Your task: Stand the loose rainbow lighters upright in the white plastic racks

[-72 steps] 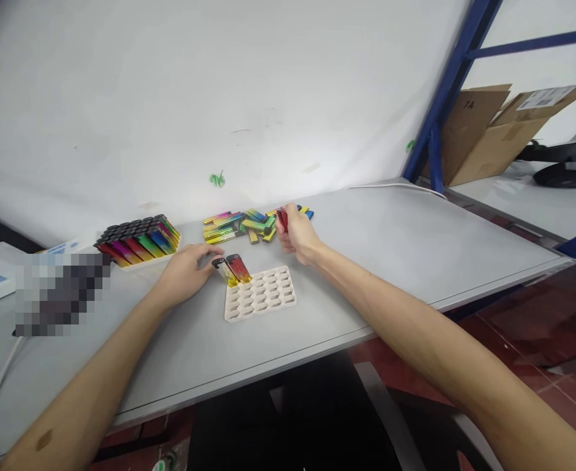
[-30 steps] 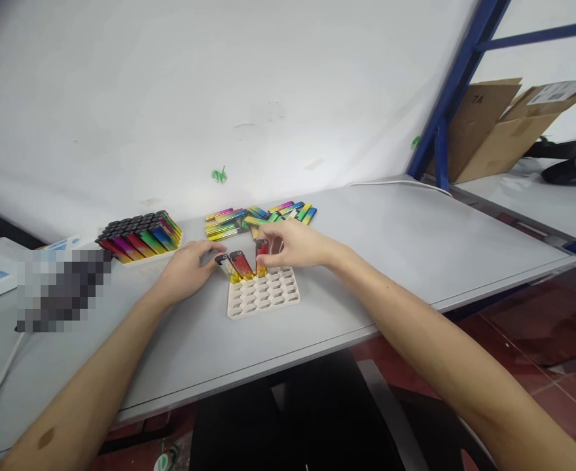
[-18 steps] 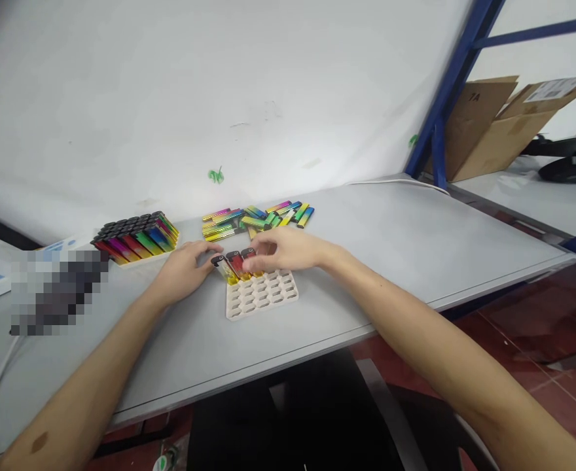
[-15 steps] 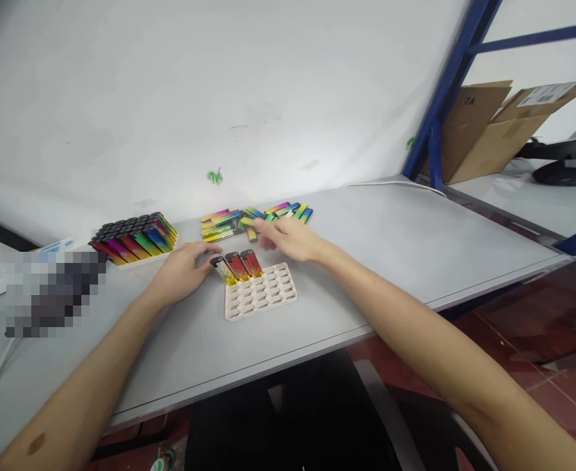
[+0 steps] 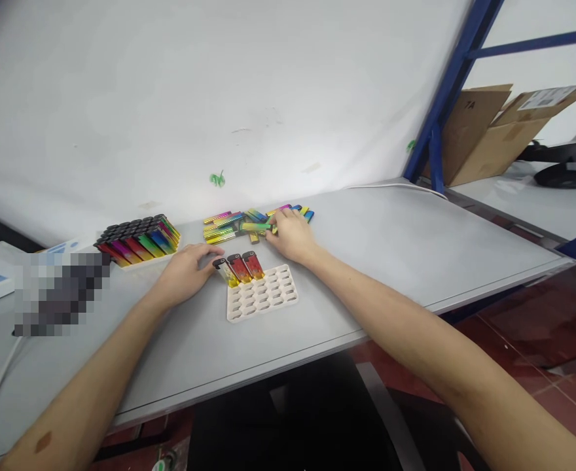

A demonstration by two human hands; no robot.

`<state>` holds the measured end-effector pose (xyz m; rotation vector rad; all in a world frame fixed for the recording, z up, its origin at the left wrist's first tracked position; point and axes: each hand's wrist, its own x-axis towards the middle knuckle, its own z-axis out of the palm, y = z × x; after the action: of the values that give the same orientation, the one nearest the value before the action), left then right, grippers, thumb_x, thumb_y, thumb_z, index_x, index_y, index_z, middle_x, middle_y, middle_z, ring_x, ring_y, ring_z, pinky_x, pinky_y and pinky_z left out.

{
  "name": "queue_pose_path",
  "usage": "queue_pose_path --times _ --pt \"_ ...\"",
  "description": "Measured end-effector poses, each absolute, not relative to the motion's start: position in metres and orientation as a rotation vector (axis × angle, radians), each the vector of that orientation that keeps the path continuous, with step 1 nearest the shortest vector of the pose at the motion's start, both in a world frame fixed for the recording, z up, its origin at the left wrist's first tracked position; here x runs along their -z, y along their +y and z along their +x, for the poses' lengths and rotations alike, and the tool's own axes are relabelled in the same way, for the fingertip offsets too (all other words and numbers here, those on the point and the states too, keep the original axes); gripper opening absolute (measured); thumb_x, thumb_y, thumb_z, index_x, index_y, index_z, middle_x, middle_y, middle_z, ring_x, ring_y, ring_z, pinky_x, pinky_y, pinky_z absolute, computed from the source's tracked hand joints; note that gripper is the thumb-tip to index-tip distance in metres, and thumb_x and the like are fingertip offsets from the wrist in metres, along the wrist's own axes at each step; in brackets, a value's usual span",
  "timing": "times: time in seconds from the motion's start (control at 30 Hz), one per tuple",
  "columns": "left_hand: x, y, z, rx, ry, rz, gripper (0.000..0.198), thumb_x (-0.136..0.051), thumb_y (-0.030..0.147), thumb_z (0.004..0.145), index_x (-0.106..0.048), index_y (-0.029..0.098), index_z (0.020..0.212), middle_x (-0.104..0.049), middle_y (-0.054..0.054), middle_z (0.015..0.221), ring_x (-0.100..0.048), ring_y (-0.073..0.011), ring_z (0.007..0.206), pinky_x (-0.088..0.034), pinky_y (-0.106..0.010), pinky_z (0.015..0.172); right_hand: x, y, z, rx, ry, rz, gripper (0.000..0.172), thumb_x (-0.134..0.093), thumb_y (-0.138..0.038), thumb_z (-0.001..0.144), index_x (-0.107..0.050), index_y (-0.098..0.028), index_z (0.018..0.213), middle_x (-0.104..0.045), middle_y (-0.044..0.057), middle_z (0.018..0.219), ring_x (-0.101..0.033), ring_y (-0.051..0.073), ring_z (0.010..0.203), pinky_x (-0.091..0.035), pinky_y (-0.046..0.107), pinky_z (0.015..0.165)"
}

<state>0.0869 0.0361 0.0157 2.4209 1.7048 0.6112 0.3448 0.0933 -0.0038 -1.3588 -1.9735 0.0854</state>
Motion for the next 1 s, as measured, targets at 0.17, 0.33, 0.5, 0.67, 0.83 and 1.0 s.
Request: queue_pose_path --times 0.17,0.33,0.5,0.67,0.83,1.0 --pt "-0.016 0.037 0.087 -0.594 1.702 2.414 0.034 -0.048 0.039 0.092 -0.069 0.020 0.111 -0.073 -0.009 0.114 -0.061 -0.0296 0.114 -0.048 -0.044 0.100 -0.007 0.094 0.355 -0.831 -1.549 -1.101 0.018 -0.067 -0.015 0.082 -0.065 -0.015 0.101 -0.073 0.007 0.100 -0.067 0.017 0.090 -0.052 0.033 0.087" --pt "-0.016 0.036 0.086 -0.594 1.707 2.412 0.033 -0.047 0.037 0.092 -0.069 0.020 0.110 -0.072 -0.009 0.115 -0.060 -0.0294 0.114 -0.047 -0.044 0.102 -0.031 0.078 0.358 -1.201 -1.100 -0.908 0.017 -0.055 -0.016 0.093 -0.067 -0.016 0.105 -0.066 0.001 0.081 -0.064 0.012 0.074 -0.055 0.026 0.069" --pt "-0.017 0.035 0.086 -0.596 1.694 2.416 0.034 -0.047 0.038 0.092 -0.069 0.020 0.110 -0.072 -0.009 0.116 -0.060 -0.0297 0.115 -0.047 -0.045 0.102 -0.039 0.066 0.355 -1.463 -0.984 -0.825 0.016 -0.053 -0.021 0.099 -0.068 -0.016 0.098 -0.059 0.001 0.070 -0.055 0.011 0.060 -0.045 0.020 0.046" --pt "-0.017 0.035 0.087 -0.591 1.710 2.399 0.034 -0.047 0.037 0.092 -0.069 0.020 0.111 -0.072 -0.009 0.116 -0.060 -0.0295 0.115 -0.047 -0.045 0.103 -0.035 0.064 0.353 -1.528 -1.061 -0.766 0.014 -0.057 -0.025 0.100 -0.067 -0.016 0.105 -0.072 0.004 0.087 -0.056 0.008 0.063 -0.048 0.019 0.053" --pt "-0.017 0.035 0.087 -0.591 1.705 2.401 0.034 -0.047 0.038 0.093 -0.069 0.020 0.111 -0.072 -0.009 0.117 -0.060 -0.0294 0.116 -0.046 -0.044 0.103 -0.036 0.061 0.353 -1.568 -1.125 -0.864 0.015 -0.052 -0.015 0.099 -0.066 -0.012 0.097 -0.073 0.007 0.084 -0.059 0.009 0.068 -0.050 0.019 0.059" --pt "-0.017 0.035 0.087 -0.586 1.708 2.407 0.035 -0.047 0.039 0.093 -0.069 0.020 0.111 -0.072 -0.009 0.115 -0.060 -0.0296 0.115 -0.047 -0.044 0.101 -0.035 0.058 0.357 -1.616 -1.191 -0.755 0.022 -0.053 -0.044 0.100 -0.060 -0.028 0.114 -0.052 -0.006 0.066 -0.044 0.008 0.047 -0.034 0.018 0.040"
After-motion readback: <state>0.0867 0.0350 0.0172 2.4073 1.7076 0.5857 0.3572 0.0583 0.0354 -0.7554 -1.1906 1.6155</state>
